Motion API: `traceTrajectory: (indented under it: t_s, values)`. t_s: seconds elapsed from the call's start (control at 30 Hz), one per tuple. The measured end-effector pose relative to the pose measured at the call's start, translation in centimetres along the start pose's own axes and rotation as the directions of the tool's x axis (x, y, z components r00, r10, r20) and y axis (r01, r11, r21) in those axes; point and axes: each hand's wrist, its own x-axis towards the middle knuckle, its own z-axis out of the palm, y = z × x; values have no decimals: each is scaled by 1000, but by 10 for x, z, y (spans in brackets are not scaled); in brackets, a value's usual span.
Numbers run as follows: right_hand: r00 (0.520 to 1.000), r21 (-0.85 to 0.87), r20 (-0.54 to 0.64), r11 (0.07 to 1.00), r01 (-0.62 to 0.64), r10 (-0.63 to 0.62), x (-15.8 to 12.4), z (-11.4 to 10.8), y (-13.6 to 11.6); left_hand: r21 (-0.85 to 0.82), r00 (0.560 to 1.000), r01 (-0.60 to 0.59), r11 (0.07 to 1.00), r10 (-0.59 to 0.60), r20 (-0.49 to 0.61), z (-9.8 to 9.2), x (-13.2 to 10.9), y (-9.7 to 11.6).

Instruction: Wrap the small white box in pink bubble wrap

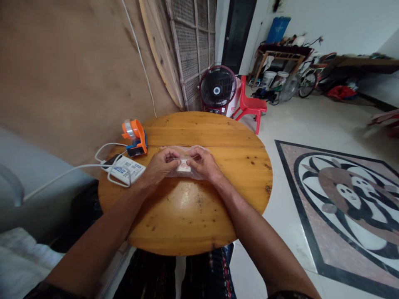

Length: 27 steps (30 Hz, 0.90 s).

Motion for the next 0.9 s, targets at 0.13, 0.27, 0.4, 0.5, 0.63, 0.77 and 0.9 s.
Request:
traceTrajectory:
  t_s: [0.13, 0.27, 0.4, 0.5, 0.63, 0.77, 0.9]
  values:
    - [996, -113, 33, 989, 92, -88, -1, -2, -7, 28, 1000, 19, 999, -19, -4, -1, 1, 0]
    - [981, -94, 112, 982, 166, -156, 0, -3, -7, 31, 1000, -2, 1000, 3, -13, -1, 1, -2]
    - [972, -67, 191, 986, 151, -135, 1, -4, -2, 15, 1000, -14, 1000, 14, -10, -2, 3, -6]
    - [969, -93, 220, 986, 140, -116, 2, -4, 4, 68, 999, 22, 997, -19, -35, -3, 2, -7]
    - [972, -120, 209, 983, 138, -110, 3, -4, 9, 177, 995, 93, 980, -82, -64, -8, -1, -6]
    - [973, -83, 214, 991, 108, -88, 3, -5, 11, 338, 996, 71, 938, -50, -68, -16, -4, -2]
    - [980, -35, 182, 995, 89, -81, 5, -4, 17, 544, 992, 41, 838, 32, -123, -27, -6, 1]
